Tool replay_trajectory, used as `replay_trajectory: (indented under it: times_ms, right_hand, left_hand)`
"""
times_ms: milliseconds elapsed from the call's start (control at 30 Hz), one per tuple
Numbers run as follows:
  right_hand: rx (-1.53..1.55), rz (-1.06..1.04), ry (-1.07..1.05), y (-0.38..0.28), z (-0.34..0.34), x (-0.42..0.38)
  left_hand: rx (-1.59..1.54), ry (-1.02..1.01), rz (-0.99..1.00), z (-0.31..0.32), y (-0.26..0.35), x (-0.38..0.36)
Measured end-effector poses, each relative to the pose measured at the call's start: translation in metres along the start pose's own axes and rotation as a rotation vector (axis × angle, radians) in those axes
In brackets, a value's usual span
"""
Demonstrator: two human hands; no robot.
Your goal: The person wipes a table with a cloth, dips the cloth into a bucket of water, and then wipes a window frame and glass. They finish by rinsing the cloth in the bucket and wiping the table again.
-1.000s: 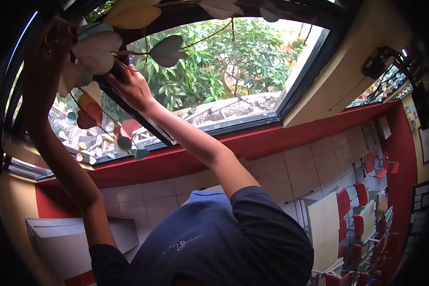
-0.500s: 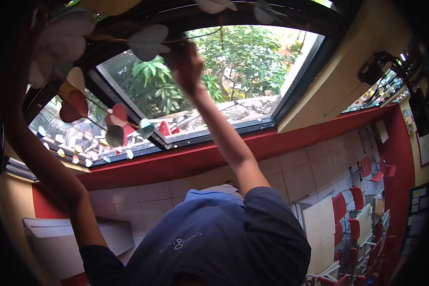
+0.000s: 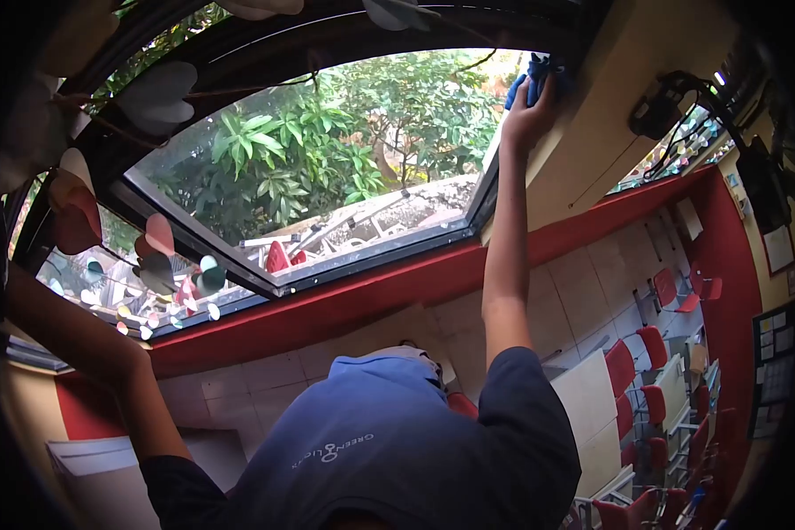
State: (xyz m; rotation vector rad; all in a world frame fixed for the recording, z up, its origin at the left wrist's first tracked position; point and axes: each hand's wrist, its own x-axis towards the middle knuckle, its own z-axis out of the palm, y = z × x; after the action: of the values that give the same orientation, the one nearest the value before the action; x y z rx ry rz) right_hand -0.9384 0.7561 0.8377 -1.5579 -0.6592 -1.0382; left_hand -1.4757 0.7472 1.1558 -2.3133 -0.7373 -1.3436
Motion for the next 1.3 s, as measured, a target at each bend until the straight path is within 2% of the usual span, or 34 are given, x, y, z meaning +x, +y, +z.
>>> replay_trajectory:
  times_ms: [167, 267, 333, 400, 467, 533, 567, 600, 667, 700, 733, 800, 1000, 1067, 1100, 1200, 1300]
  right_hand:
    - [0.159, -0.019, 0.164, -0.002, 0.016, -0.012]
    - [0.362, -0.053, 0.025, -0.070, 0.004, -0.028]
    - [0.485, -0.100, 0.038, -0.102, 0.022, -0.058]
    - [0.451, -0.160, 0.074, -0.159, 0.018, -0.086]
    - [0.702, -0.055, -0.081, -0.219, 0.005, -0.113]
    - [0.687, -0.125, -0.176, -0.276, 0.001, -0.152]
    - [0.815, -0.129, -0.347, -0.311, -0.013, -0.163]
    - [0.775, -0.247, -0.344, -0.338, -0.004, -0.190]
    - [0.875, -0.289, -0.581, -0.406, -0.015, -0.223]
    - [0.876, -0.382, -0.581, -0.428, -0.022, -0.237]
    - [0.914, -0.221, -0.495, -0.442, -0.031, -0.248]
    - [0.890, -0.179, -0.627, -0.441, -0.032, -0.255]
    - [0.842, -0.280, -0.476, -0.428, -0.031, -0.244]
    - [0.764, -0.419, -0.376, -0.411, -0.026, -0.242]
    - [0.760, -0.370, -0.437, -0.400, -0.023, -0.244]
    - [0.681, -0.281, -0.382, -0.345, -0.013, -0.229]
    - [0.540, -0.313, -0.276, -0.275, -0.007, -0.202]
  left_hand:
    - [0.004, 0.079, -0.112, -0.002, 0.014, -0.006]
    - [0.026, 0.083, -0.141, -0.003, 0.001, -0.013]
    - [0.025, 0.069, -0.123, 0.000, -0.003, -0.022]
    - [0.023, 0.053, -0.101, 0.001, -0.007, -0.029]
    - [0.026, 0.046, -0.070, -0.003, -0.012, -0.033]
    - [0.027, 0.033, -0.032, -0.006, -0.016, -0.035]
    - [0.021, 0.031, -0.015, -0.009, -0.019, -0.036]
    - [0.020, 0.027, -0.004, -0.011, -0.022, -0.036]
    - [0.015, 0.013, 0.019, -0.015, -0.027, -0.037]
    - [0.014, 0.010, 0.029, -0.018, -0.030, -0.037]
    - [0.012, 0.005, 0.034, -0.019, -0.031, -0.038]
    - [0.021, -0.001, 0.052, -0.026, -0.036, -0.036]
    - [0.029, -0.029, 0.055, -0.033, -0.043, -0.039]
    - [0.031, -0.039, 0.055, -0.031, -0.041, -0.040]
    - [0.036, -0.040, 0.054, -0.033, -0.041, -0.040]
    - [0.049, -0.044, 0.049, -0.034, -0.041, -0.039]
    - [0.063, -0.054, 0.044, -0.031, -0.039, -0.038]
